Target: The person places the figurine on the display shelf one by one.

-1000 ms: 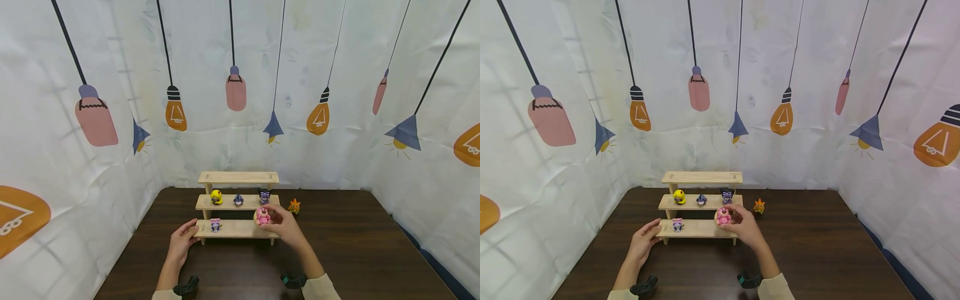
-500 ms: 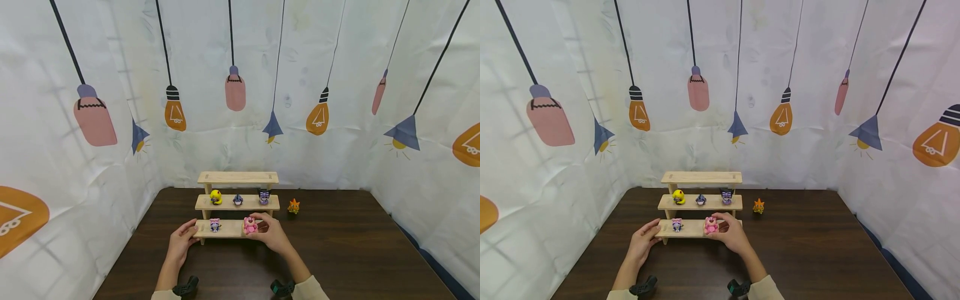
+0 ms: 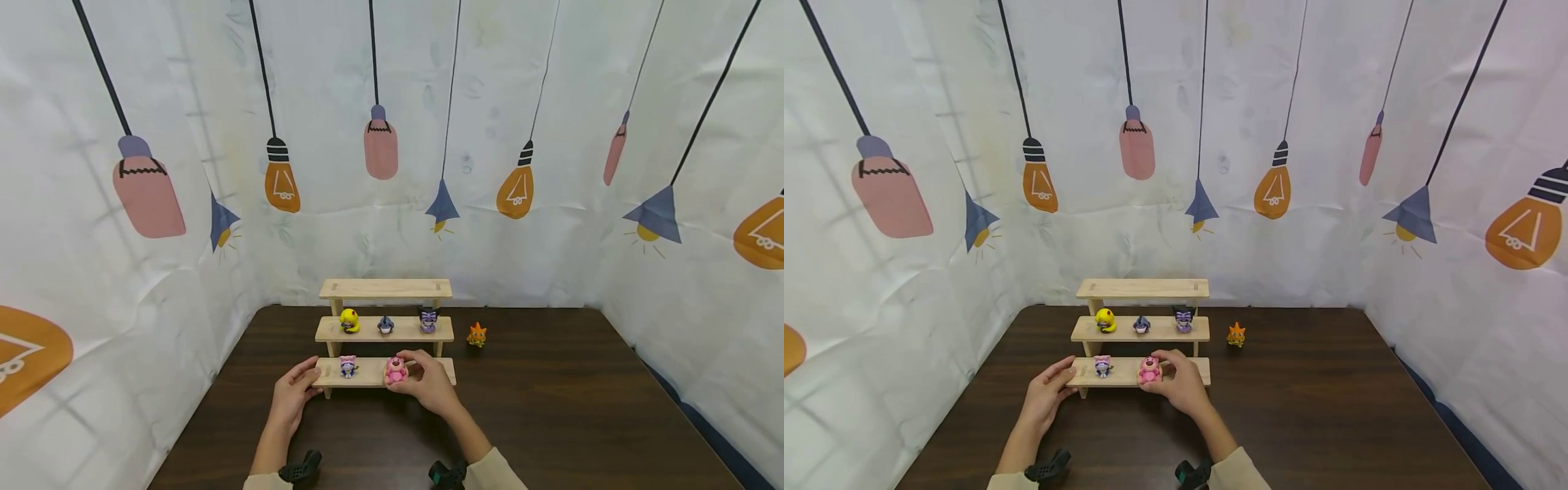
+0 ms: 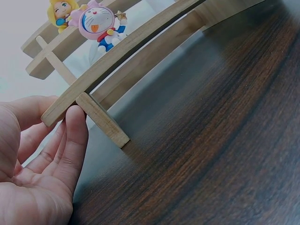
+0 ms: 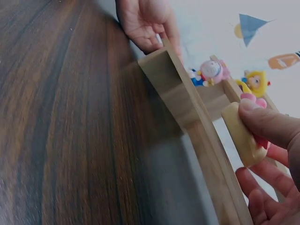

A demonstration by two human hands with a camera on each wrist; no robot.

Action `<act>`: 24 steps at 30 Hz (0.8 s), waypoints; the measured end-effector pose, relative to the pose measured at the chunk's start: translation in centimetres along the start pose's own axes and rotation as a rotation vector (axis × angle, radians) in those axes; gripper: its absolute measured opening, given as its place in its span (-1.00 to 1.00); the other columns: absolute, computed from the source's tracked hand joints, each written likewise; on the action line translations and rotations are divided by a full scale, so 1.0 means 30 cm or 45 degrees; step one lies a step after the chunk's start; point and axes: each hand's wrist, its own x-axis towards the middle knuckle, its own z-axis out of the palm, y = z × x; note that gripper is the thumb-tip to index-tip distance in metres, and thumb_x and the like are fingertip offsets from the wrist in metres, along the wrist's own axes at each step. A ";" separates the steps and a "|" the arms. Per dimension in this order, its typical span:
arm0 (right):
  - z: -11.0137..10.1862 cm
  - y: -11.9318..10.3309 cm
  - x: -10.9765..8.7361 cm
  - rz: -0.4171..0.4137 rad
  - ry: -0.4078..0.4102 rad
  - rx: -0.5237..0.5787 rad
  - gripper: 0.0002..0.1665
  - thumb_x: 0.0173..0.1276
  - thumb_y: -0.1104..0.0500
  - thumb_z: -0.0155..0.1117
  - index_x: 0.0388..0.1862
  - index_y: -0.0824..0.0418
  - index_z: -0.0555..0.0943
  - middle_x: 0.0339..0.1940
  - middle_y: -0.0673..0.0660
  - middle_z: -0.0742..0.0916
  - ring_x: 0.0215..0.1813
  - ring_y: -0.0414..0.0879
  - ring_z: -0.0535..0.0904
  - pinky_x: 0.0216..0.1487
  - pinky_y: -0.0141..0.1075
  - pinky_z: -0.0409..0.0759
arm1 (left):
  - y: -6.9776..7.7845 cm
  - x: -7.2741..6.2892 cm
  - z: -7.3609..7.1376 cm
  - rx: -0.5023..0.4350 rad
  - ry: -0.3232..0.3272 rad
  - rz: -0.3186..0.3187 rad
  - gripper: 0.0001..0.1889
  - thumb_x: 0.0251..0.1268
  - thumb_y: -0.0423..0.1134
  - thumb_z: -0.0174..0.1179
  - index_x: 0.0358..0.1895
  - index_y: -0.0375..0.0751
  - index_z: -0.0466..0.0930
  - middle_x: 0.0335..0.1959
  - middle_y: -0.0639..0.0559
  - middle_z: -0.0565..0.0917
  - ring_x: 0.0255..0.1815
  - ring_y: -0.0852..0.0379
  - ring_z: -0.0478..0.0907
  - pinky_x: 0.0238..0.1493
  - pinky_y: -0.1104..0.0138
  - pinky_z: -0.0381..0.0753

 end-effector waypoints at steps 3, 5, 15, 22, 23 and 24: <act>0.011 -0.009 0.005 0.023 -0.001 -0.036 -0.35 0.14 0.01 0.65 0.21 0.11 0.66 0.04 0.10 0.71 -0.06 -0.07 0.66 -0.04 -0.33 0.67 | 0.002 -0.001 -0.001 0.007 0.001 0.002 -0.48 0.51 -0.26 0.20 0.46 -0.33 0.41 -0.13 0.18 0.72 -0.21 0.24 0.67 -0.16 0.38 0.73; 0.016 -0.016 0.008 0.042 0.004 -0.058 -0.35 0.12 0.01 0.66 0.20 0.10 0.67 0.02 0.09 0.71 -0.05 -0.07 0.66 -0.04 -0.31 0.67 | 0.003 -0.002 -0.002 0.011 -0.001 0.000 -0.48 0.51 -0.26 0.20 0.45 -0.32 0.41 -0.13 0.18 0.71 -0.21 0.24 0.67 -0.15 0.38 0.73; 0.037 -0.031 0.036 0.074 0.020 -0.183 -0.31 0.11 0.00 0.66 0.22 0.13 0.68 -0.03 0.04 0.73 -0.12 -0.14 0.58 -0.14 -0.33 0.58 | 0.005 -0.004 -0.001 -0.004 -0.005 0.013 -0.47 0.49 -0.28 0.22 0.45 -0.33 0.41 -0.16 0.22 0.72 -0.22 0.24 0.67 -0.18 0.38 0.73; 0.053 -0.029 0.053 0.069 0.038 -0.307 -0.34 0.11 -0.09 0.65 0.18 0.06 0.70 -0.33 -0.02 0.61 -0.33 -0.18 0.42 -0.36 -0.40 0.33 | 0.001 -0.005 -0.003 0.001 -0.004 0.019 -0.46 0.49 -0.25 0.23 0.45 -0.34 0.41 -0.16 0.24 0.72 -0.20 0.25 0.67 -0.17 0.38 0.73; 0.055 -0.029 0.055 0.068 0.039 -0.315 -0.34 0.11 -0.09 0.65 0.18 0.06 0.70 -0.32 -0.02 0.61 -0.33 -0.18 0.42 -0.36 -0.40 0.33 | 0.000 -0.005 -0.002 -0.003 -0.002 0.011 -0.47 0.49 -0.26 0.23 0.45 -0.32 0.42 -0.16 0.25 0.72 -0.20 0.26 0.67 -0.17 0.38 0.73; 0.056 -0.029 0.058 0.067 0.041 -0.321 -0.34 0.11 -0.09 0.65 0.19 0.05 0.70 -0.32 -0.03 0.62 -0.33 -0.18 0.42 -0.35 -0.39 0.33 | 0.000 -0.004 -0.002 0.000 -0.006 0.010 -0.47 0.49 -0.25 0.22 0.45 -0.31 0.42 -0.15 0.25 0.72 -0.19 0.26 0.67 -0.16 0.38 0.73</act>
